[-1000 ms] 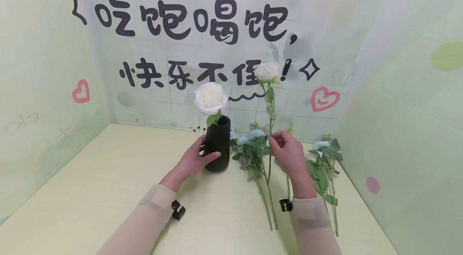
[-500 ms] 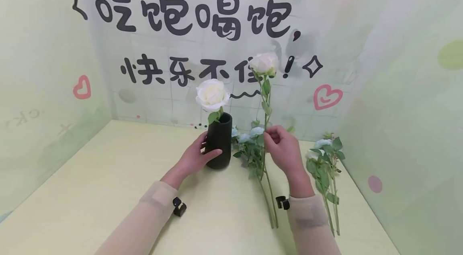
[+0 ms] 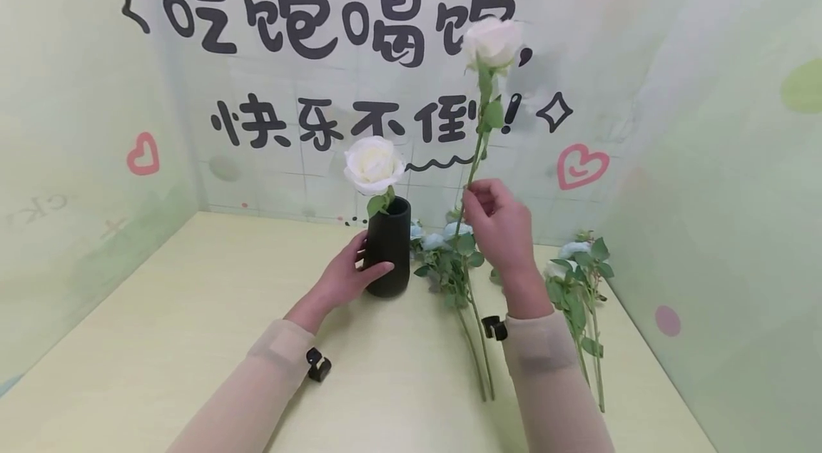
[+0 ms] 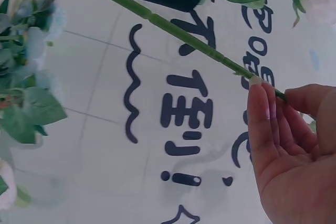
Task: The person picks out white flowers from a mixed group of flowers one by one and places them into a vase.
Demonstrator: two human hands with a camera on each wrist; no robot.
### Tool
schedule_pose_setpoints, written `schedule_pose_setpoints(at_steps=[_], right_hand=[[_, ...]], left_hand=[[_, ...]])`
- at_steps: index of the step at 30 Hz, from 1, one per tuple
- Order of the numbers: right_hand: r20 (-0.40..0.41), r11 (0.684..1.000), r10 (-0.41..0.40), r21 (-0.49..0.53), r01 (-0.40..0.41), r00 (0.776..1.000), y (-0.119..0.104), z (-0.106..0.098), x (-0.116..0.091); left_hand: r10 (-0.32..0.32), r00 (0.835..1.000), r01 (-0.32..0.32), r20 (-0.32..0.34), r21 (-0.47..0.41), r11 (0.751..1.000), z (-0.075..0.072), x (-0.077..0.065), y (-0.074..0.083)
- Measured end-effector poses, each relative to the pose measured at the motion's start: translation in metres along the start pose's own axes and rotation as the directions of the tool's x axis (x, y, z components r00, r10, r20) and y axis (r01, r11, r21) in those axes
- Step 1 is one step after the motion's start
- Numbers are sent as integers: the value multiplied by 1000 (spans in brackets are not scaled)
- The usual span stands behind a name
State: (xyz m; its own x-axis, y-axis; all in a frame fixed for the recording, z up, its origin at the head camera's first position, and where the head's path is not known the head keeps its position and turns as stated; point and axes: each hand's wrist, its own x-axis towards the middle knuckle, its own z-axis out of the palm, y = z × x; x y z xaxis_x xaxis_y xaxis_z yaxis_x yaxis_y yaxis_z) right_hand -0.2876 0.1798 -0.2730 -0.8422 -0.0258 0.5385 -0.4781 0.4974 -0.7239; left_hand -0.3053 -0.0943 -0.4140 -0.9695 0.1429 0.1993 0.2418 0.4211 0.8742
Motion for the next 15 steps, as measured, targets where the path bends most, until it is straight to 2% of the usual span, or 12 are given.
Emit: schedule_pose_setpoints(at_steps=[7, 11, 15], right_hand=[[-142, 988, -89, 116, 106, 986, -21, 5, 17], [-226, 963, -153, 183, 196, 962, -31, 10, 24], [-264, 936, -197, 234, 261, 944, -40, 17, 30]], left_hand=[[1, 1000, -1, -6, -6, 1000, 0, 1, 1], [6, 1000, -6, -2, -2, 1000, 0, 1, 2], [7, 1000, -7, -4, -5, 1000, 1, 1, 1]])
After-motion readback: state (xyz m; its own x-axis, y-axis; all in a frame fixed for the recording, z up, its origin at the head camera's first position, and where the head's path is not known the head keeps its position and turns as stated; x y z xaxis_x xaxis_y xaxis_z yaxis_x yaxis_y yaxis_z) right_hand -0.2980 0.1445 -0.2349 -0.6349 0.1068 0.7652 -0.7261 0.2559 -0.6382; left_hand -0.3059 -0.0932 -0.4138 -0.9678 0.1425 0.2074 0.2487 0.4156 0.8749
